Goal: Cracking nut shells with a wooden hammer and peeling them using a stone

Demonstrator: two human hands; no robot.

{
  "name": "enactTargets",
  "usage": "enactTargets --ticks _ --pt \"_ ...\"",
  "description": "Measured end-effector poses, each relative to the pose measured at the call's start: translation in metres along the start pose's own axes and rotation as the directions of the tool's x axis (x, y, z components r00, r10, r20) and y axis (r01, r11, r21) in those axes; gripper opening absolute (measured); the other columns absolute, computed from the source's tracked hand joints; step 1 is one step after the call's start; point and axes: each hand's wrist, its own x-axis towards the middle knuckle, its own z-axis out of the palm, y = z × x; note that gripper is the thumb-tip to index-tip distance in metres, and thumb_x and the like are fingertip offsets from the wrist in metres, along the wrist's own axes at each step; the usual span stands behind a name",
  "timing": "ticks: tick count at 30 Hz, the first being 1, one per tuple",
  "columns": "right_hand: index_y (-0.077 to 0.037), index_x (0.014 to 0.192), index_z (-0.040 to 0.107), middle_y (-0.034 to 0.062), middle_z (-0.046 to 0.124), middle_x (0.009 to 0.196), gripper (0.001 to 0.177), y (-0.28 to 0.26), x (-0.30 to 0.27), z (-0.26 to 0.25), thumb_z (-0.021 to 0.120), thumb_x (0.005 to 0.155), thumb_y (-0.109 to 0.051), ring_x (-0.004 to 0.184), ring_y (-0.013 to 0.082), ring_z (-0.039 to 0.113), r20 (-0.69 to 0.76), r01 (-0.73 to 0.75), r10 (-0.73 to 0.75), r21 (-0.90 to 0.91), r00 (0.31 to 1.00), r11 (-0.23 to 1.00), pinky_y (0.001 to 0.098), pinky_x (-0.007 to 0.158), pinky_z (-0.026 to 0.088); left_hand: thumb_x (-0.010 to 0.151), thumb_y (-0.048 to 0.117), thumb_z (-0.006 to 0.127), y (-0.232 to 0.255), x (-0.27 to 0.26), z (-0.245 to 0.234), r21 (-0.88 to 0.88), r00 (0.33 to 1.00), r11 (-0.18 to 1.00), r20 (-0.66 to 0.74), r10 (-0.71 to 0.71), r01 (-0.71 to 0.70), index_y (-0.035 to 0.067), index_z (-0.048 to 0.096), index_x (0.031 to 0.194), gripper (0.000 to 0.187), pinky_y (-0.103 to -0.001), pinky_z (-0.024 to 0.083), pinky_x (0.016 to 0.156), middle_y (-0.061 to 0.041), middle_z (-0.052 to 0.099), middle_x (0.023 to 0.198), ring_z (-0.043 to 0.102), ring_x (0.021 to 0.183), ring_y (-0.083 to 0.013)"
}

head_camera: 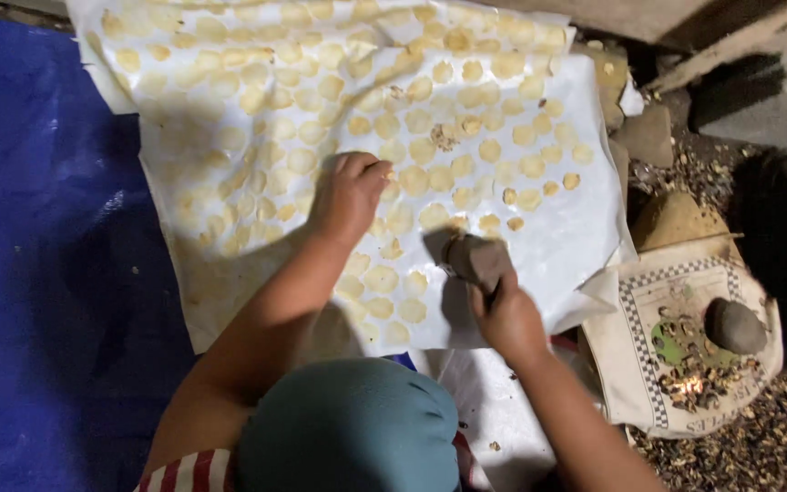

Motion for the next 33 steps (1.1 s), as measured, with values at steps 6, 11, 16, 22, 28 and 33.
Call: enactTargets --ticks 6,11,16,22,28,33 --pt "-0.003 0.107 0.055 0.0327 0.071 0.083 0.044 -0.045 0.002 -0.084 0.069 0.092 -0.042 0.090 0.0542 0.069 0.032 -0.033 0.027 0.191 0.999 0.981 0.0621 0.073 0.055 0.091 0.015 0.072 -0.010 0.000 0.009 0.016 0.997 1.000 -0.073 -0.023 0.024 0.018 0.074 0.113 0.022 -0.036 0.056 0.078 -0.003 0.065 0.100 0.065 0.095 -0.0247" --pt "-0.002 0.100 0.055 0.0233 0.069 0.071 0.045 0.004 0.015 0.022 0.068 0.095 -0.045 0.070 0.0444 0.073 -0.079 0.033 -0.032 0.011 0.996 0.999 0.0515 0.058 0.060 0.097 0.019 0.065 0.011 0.011 -0.007 0.263 0.989 0.965 -0.146 0.024 0.015 0.026 0.070 0.117 0.022 -0.032 0.054 0.073 0.002 0.063 0.098 0.061 0.087 -0.0184" --pt "0.002 0.113 0.054 0.0343 0.070 0.078 0.044 -0.046 0.017 -0.065 0.067 0.094 -0.036 0.080 0.0539 0.071 0.053 -0.053 0.040 0.282 0.998 0.958 0.0641 0.072 0.055 0.099 0.004 0.058 0.075 -0.013 -0.020 -0.151 0.995 0.986 0.062 0.078 -0.068 0.012 0.071 0.115 0.022 -0.040 0.056 0.078 -0.010 0.070 0.098 0.068 0.092 -0.0298" --pt "0.007 0.113 0.051 0.0199 0.063 0.071 0.027 -0.063 -0.030 -0.152 0.061 0.094 -0.010 0.062 0.0328 0.064 -0.351 0.270 -0.099 0.482 0.931 0.833 0.0401 0.055 0.050 0.104 0.013 0.054 0.083 -0.054 0.047 -0.260 0.965 0.966 0.256 0.062 0.007 0.007 0.048 0.139 0.036 -0.040 0.058 0.082 -0.015 0.065 0.114 0.066 0.104 -0.0333" --pt "0.001 0.103 0.061 0.0120 0.065 0.095 0.022 -0.074 -0.021 -0.119 0.055 0.083 -0.005 0.090 0.0279 0.066 -0.328 0.374 -0.182 0.776 0.927 0.509 0.0338 0.083 0.052 0.098 0.025 0.055 0.109 0.000 -0.022 -0.411 0.901 0.837 0.385 -0.198 0.360 0.008 0.059 0.124 0.031 -0.039 0.054 0.082 -0.012 0.070 0.091 0.068 0.089 -0.0300" --pt "0.006 0.110 0.052 0.0326 0.069 0.076 0.050 -0.029 0.014 0.019 0.065 0.094 -0.040 0.065 0.0499 0.071 -0.170 0.214 -0.214 -0.016 0.962 0.977 0.0629 0.059 0.058 0.107 0.033 0.055 0.043 0.019 -0.039 -0.292 0.899 0.852 0.081 -0.430 0.434 0.013 0.075 0.099 0.030 -0.043 0.054 0.084 -0.014 0.074 0.089 0.071 0.092 -0.0352"
